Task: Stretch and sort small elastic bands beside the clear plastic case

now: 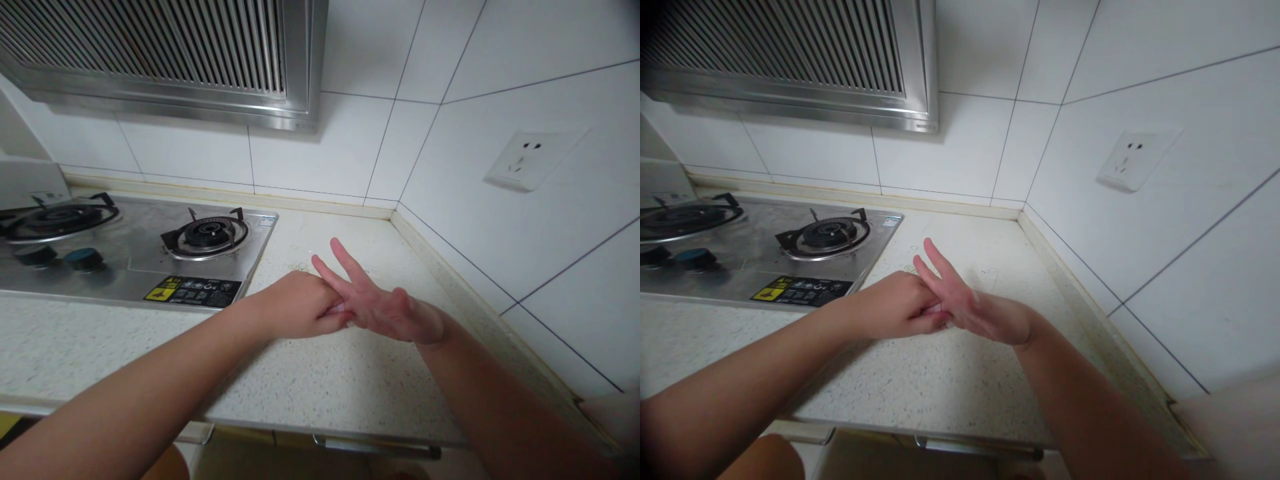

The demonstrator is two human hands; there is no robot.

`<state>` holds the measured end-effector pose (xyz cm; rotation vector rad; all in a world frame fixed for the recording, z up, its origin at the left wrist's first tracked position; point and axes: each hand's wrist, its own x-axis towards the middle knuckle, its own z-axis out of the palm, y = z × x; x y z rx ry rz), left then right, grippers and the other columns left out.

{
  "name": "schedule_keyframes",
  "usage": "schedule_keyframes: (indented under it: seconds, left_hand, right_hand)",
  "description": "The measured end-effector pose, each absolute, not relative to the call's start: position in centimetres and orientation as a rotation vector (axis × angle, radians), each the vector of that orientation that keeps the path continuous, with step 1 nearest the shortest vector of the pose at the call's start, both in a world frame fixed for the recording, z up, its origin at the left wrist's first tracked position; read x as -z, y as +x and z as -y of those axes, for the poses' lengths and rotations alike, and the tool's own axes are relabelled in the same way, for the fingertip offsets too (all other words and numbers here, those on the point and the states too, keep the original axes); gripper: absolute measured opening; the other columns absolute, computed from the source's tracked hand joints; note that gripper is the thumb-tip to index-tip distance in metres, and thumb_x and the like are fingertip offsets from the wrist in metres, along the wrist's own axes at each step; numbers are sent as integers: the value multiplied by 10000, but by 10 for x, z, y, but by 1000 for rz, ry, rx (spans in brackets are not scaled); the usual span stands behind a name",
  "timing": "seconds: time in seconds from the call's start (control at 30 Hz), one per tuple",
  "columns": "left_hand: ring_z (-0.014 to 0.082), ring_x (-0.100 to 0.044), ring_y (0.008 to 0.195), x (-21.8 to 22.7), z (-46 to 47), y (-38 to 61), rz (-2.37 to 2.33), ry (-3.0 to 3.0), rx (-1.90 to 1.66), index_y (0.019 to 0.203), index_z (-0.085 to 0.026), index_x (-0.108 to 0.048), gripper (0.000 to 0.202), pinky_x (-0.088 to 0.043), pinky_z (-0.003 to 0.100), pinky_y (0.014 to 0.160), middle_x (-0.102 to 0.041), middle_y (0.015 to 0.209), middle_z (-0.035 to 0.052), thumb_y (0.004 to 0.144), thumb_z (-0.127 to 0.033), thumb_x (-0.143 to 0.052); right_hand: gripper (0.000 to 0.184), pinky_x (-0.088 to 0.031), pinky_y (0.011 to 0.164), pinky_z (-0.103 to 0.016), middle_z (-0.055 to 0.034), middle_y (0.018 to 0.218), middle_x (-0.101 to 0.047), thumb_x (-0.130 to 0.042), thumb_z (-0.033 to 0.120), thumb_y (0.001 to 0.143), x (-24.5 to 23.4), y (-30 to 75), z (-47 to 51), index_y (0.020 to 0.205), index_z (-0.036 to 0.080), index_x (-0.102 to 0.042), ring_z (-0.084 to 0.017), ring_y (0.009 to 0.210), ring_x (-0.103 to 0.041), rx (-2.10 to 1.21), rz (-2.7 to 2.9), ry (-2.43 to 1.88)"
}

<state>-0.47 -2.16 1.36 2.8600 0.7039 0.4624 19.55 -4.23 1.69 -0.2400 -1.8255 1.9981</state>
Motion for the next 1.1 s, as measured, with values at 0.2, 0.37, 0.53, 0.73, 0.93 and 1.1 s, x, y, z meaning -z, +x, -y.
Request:
schedule_keyframes:
  seconds: [0.2,0.37,0.53,0.73,0.93,1.1]
  left_hand:
    - [179,-616,638,-13,23,-6,-713,2954,-396,843,-157,-657,292,-434,308,613,-679,739,58,957,-368,-491]
    - [194,-636,648,-14,26,-7,-749,3005,-343,852,-156,-670,295,-445,310,609,-694,748,70,952,-370,-493]
    - [191,-620,608,-17,29,-6,-771,3052,-323,795,-150,-666,276,-431,309,583,-686,711,72,926,-335,-507]
    - [190,-618,626,-19,32,-8,-732,3053,-294,828,-156,-670,198,-420,306,583,-694,734,65,891,-295,-544]
    - [228,-644,668,-20,33,-9,-723,3125,-254,882,-159,-666,251,-463,338,600,-696,767,75,938,-340,-503]
    - [276,-670,735,-16,34,-7,-775,3162,-385,1004,-123,-631,404,-520,389,621,-705,882,122,980,-488,-460]
  right_hand:
    - [955,-161,1232,-458,-12,1598,273,-422,782,834,-17,194,43,1486,490,212,-217,1480,-269,-2020,1839,-237]
    - [943,-140,1239,-457,-11,1610,243,-349,810,837,-18,195,44,1500,454,218,-214,1527,-164,-2002,1898,-252]
    - [975,-188,1214,-405,-29,1609,244,-307,840,822,-20,196,45,1501,421,254,-193,1488,-223,-1994,1942,-259]
    - [951,-329,1079,-330,-23,1603,260,-261,856,823,-17,197,46,1514,418,223,-148,1307,-406,-1979,1980,-175]
    - [969,-325,1119,-343,-10,1618,217,-264,861,817,-19,196,48,1530,398,201,-160,1416,-336,-1989,1947,-171]
    - [989,-140,1262,-387,6,1643,126,-318,838,822,-26,190,53,1518,400,230,-155,1547,-124,-1923,1869,-172]
